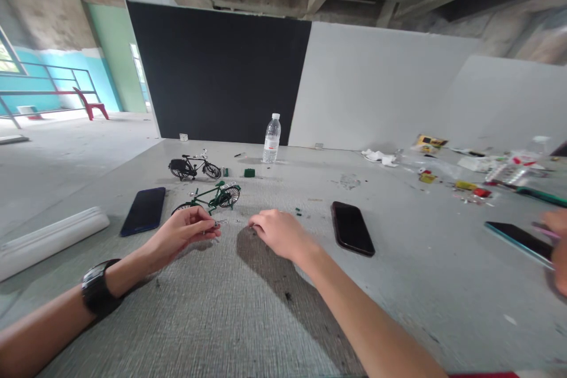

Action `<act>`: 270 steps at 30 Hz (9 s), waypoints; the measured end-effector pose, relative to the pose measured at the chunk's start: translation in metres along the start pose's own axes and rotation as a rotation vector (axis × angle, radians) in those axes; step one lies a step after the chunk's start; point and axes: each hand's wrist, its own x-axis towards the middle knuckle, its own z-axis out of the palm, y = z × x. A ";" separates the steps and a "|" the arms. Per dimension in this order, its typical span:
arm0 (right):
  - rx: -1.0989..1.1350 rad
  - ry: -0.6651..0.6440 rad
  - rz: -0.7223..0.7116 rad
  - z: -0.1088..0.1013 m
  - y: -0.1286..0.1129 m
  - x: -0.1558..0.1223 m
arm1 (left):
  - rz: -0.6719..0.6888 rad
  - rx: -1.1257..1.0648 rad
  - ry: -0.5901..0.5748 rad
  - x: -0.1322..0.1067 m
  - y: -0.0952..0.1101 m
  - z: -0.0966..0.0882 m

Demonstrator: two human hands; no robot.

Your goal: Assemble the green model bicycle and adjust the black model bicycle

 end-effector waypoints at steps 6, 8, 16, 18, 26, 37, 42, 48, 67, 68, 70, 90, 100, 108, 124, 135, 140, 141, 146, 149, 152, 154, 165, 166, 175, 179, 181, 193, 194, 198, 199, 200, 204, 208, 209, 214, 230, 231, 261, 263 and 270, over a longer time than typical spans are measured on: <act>0.010 0.008 -0.014 0.000 0.004 0.000 | -0.014 -0.012 0.003 0.000 0.001 0.001; 0.012 0.016 -0.022 0.001 0.005 -0.001 | -0.016 -0.012 0.003 0.000 0.001 0.001; -0.008 0.030 -0.038 0.002 0.003 -0.001 | -0.013 -0.024 0.000 0.000 -0.001 0.000; -0.021 0.037 -0.044 0.002 0.003 -0.001 | -0.013 -0.021 -0.002 0.001 -0.001 -0.001; -0.094 0.003 -0.047 0.002 -0.006 -0.001 | -0.006 -0.004 -0.001 0.001 -0.003 -0.001; 0.095 0.142 -0.081 -0.008 -0.017 -0.003 | -0.005 0.018 0.067 0.000 -0.001 0.004; 0.050 0.219 -0.115 -0.004 -0.041 -0.001 | 0.010 -0.043 0.051 -0.002 0.000 0.008; -0.047 0.194 -0.084 0.005 -0.051 0.002 | 0.045 -0.023 0.034 -0.003 -0.001 0.008; -0.110 0.192 -0.049 0.006 -0.056 0.001 | 0.051 -0.105 -0.035 -0.004 -0.001 0.011; -0.103 0.191 -0.042 0.006 -0.057 0.001 | 0.049 -0.092 -0.035 -0.004 0.000 0.011; -0.098 0.188 -0.029 0.005 -0.058 0.001 | 0.046 -0.064 -0.031 -0.004 0.000 0.011; -0.012 0.266 -0.013 0.013 -0.062 0.002 | 0.081 0.033 0.092 0.002 -0.008 0.006; 0.241 0.304 -0.030 0.016 -0.056 -0.001 | 0.167 0.080 0.144 -0.001 0.000 0.009; 0.345 0.343 0.014 0.017 -0.052 0.000 | 0.227 0.137 0.148 -0.004 -0.002 0.010; 0.591 0.377 0.095 0.013 -0.057 0.002 | 0.318 0.157 0.163 -0.006 -0.007 0.009; 0.279 0.373 -0.049 0.016 -0.053 -0.001 | 0.292 0.105 0.184 -0.006 -0.002 0.008; 0.426 0.383 -0.069 0.013 -0.055 -0.001 | 0.312 0.108 0.182 -0.005 -0.002 0.008; 0.446 0.380 -0.072 0.013 -0.055 0.000 | 0.319 0.104 0.186 -0.004 -0.002 0.008; 0.429 0.434 -0.083 0.013 -0.056 -0.002 | 0.319 0.081 0.191 -0.006 0.000 0.009; 0.427 0.435 -0.057 0.013 -0.055 -0.002 | 0.310 0.092 0.181 -0.009 0.000 0.010; 0.464 0.408 -0.052 0.012 -0.055 -0.002 | 0.323 0.114 0.185 -0.010 0.001 0.010; 0.457 0.423 -0.085 0.012 -0.055 -0.002 | 0.337 0.120 0.198 -0.010 0.002 0.009; 0.514 0.465 -0.029 0.018 -0.064 -0.001 | 0.366 0.170 0.151 -0.012 0.000 0.017; 0.524 0.450 -0.008 0.018 -0.063 0.000 | 0.349 0.161 0.158 -0.010 0.000 0.016; 0.414 0.347 -0.046 0.007 -0.048 -0.001 | 0.164 -0.012 0.177 0.000 0.000 0.003; 0.351 0.322 -0.057 0.007 -0.051 -0.003 | 0.150 -0.034 0.120 -0.003 -0.002 0.002; 0.337 0.330 -0.061 0.007 -0.052 -0.003 | 0.164 -0.020 0.100 -0.003 -0.003 0.002; 0.355 0.321 -0.068 0.006 -0.053 -0.004 | 0.183 0.046 0.117 -0.003 -0.001 0.003; 0.349 0.319 -0.072 0.006 -0.053 -0.004 | 0.181 0.051 0.124 -0.003 -0.001 0.004; 0.344 0.317 -0.068 0.007 -0.054 -0.003 | 0.165 0.058 0.161 -0.004 0.002 0.006; 0.346 0.317 -0.065 0.007 -0.054 -0.002 | 0.162 0.059 0.168 -0.005 0.002 0.006; 0.349 0.318 -0.065 0.007 -0.054 -0.002 | 0.162 0.059 0.173 -0.005 0.003 0.006; 0.355 0.321 -0.081 0.007 -0.053 -0.003 | 0.171 0.060 0.164 -0.006 0.003 0.006; 0.339 0.325 -0.079 0.008 -0.053 -0.004 | 0.176 0.071 0.163 -0.005 0.002 0.006; 0.330 0.325 -0.079 0.008 -0.053 -0.004 | 0.180 0.074 0.165 -0.005 0.002 0.006; 0.184 0.330 -0.117 0.012 -0.053 -0.003 | 0.154 0.070 0.169 -0.004 0.001 0.005; 0.150 0.301 -0.173 0.013 -0.052 -0.006 | 0.216 0.154 0.199 -0.010 0.001 0.010; 0.180 0.305 -0.162 0.012 -0.053 -0.006 | 0.225 0.170 0.204 -0.011 0.000 0.010; 1.055 0.355 0.209 0.008 -0.051 0.000 | 0.290 0.249 0.166 -0.008 -0.003 0.012; 0.995 0.387 0.199 0.010 -0.052 0.002 | 0.314 0.258 0.137 -0.009 -0.004 0.013; 0.905 0.430 0.126 0.004 -0.056 0.002 | 0.394 0.270 0.075 -0.014 0.001 0.017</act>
